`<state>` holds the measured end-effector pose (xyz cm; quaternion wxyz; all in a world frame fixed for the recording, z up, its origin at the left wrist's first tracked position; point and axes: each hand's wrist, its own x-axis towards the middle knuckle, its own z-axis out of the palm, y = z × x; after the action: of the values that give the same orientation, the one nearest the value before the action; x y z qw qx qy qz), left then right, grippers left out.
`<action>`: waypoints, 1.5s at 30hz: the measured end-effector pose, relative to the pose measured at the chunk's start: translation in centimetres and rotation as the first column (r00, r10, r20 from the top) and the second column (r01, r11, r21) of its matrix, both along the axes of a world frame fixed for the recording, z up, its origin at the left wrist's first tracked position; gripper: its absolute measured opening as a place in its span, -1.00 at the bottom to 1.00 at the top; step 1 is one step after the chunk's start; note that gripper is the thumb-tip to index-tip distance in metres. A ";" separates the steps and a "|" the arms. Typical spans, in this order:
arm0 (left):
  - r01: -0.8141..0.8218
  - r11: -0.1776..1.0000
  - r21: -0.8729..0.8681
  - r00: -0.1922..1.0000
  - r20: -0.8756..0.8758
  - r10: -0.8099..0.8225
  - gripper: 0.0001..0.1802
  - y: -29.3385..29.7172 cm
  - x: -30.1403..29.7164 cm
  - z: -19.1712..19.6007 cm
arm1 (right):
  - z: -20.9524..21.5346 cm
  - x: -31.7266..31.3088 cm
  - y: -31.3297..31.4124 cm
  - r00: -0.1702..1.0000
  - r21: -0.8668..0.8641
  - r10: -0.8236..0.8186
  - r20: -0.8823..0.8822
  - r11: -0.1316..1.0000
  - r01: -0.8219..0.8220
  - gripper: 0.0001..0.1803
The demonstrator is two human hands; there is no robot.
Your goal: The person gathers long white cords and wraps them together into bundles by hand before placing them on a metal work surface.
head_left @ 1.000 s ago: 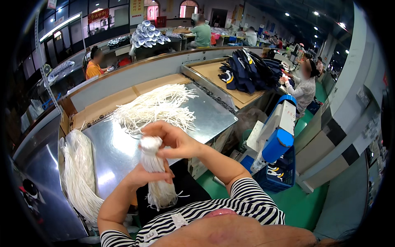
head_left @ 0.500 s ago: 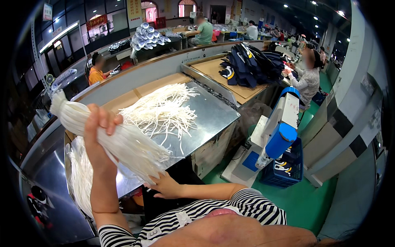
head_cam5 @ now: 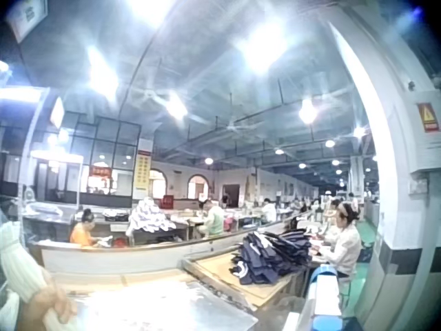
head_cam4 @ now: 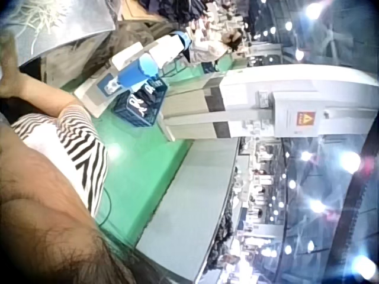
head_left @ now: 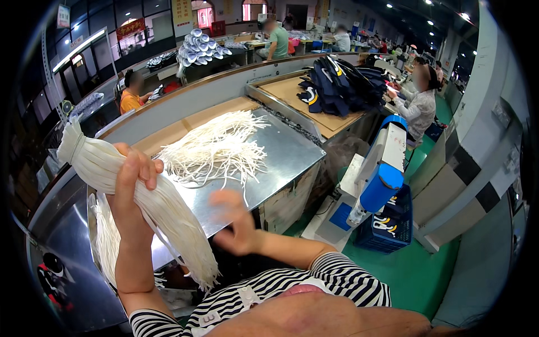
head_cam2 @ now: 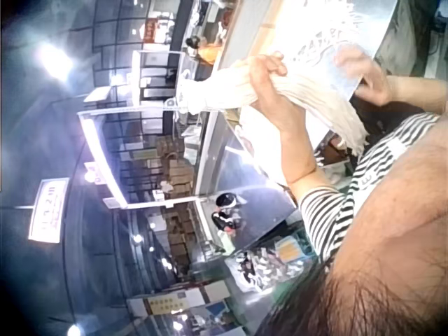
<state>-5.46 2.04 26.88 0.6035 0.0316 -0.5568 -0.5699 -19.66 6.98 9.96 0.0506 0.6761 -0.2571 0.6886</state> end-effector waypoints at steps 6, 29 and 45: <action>0.351 0.936 -0.021 0.896 -0.282 -0.343 -0.90 0.9 1.1 2.4 | -7.3 5.4 -2.9 0.822 0.321 -0.080 -0.564 0.896 0.308 -0.51; 0.462 0.887 0.015 0.819 -0.390 -0.420 -0.90 1.5 0.8 1.8 | -4.3 6.6 -0.2 0.914 0.258 0.094 -0.395 0.966 0.012 -0.36; 0.303 0.951 -0.057 0.932 -0.189 -0.308 -0.78 1.0 2.3 0.8 | -3.9 -7.4 3.2 0.921 0.487 -0.350 0.169 0.842 0.231 -0.69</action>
<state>-3.17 3.07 27.72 0.5597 -0.1196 -0.5002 -0.6497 -27.10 10.15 6.04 -0.0386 0.5289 -0.5163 0.6725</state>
